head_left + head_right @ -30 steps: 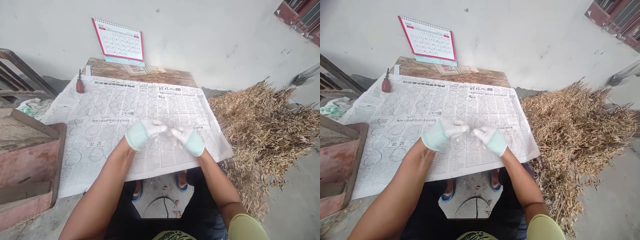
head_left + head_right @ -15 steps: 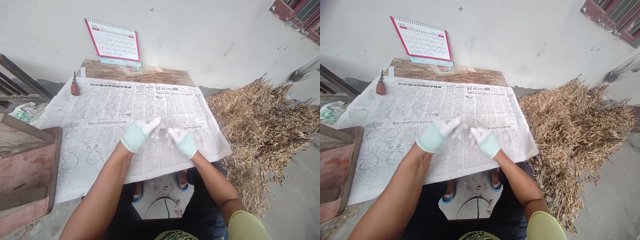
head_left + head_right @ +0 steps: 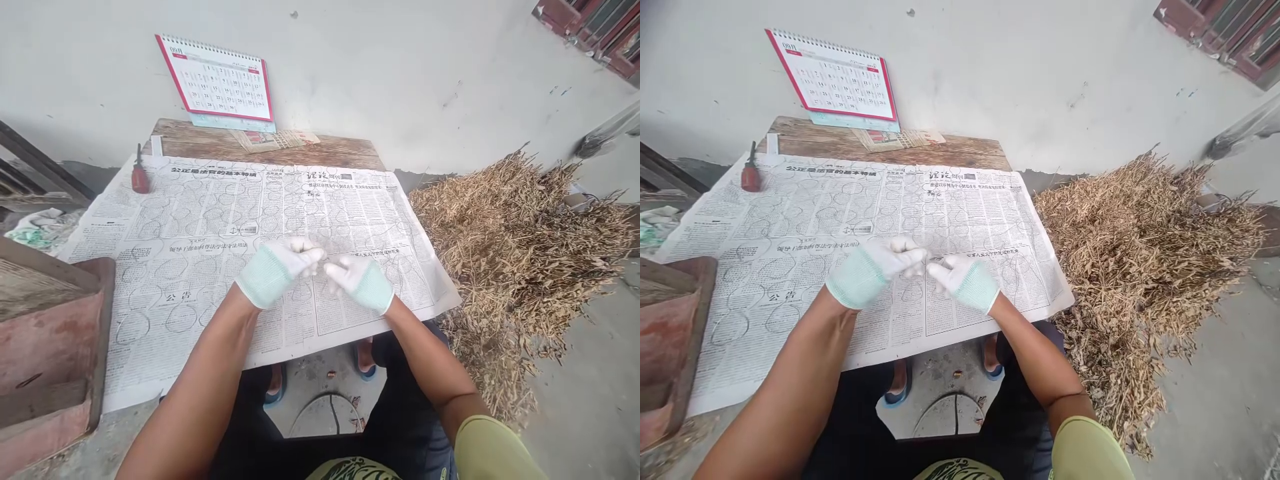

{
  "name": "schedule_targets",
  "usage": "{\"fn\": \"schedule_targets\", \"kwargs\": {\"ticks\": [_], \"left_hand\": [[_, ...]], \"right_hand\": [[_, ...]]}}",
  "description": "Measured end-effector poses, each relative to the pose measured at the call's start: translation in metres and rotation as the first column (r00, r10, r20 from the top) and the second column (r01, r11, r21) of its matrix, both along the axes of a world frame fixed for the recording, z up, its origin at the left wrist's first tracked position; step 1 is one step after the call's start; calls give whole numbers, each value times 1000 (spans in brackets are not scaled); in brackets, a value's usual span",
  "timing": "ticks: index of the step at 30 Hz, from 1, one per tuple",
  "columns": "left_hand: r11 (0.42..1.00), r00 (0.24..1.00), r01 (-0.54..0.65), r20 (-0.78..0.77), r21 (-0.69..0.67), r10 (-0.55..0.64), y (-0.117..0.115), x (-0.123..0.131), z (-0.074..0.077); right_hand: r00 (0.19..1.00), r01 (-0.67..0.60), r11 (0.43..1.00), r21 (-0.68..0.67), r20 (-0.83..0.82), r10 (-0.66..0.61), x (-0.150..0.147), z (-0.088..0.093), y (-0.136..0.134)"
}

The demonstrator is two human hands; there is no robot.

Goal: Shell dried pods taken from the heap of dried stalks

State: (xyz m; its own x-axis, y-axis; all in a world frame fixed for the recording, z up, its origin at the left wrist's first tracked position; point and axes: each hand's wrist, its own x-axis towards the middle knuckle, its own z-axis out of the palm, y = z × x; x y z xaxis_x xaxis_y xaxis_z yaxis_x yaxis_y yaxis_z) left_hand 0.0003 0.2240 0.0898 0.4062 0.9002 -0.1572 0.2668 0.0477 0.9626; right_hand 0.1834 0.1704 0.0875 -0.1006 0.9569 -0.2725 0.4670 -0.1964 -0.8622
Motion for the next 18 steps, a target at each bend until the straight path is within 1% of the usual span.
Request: {"fn": "schedule_targets", "kwargs": {"ticks": [1,3,6,9,14,16,18], "left_hand": [[1000,1000,14,-19,-6,-14,-1,-1,3],[998,997,56,-59,-24,-57,-4,-3,8],[990,977,141,-161,-19,-143,-11,-3,15],[980,959,197,-200,-30,-199,-16,0,17],[979,955,201,-215,-30,-203,-17,3,12],[981,956,188,-222,-46,-193,-15,3,11],[983,956,172,-230,-70,-184,-15,4,11]], "right_hand": [[1000,-7,1000,15,7,7,4,2,1],[999,18,997,77,-33,-15,11,5,4],[984,88,983,160,-167,-61,18,8,9],[959,105,976,193,-280,-48,17,6,12],[926,134,958,252,-377,-30,15,-2,13],[922,145,952,268,-386,-32,16,-4,13],[932,141,953,267,-361,-37,17,-5,14]]}}
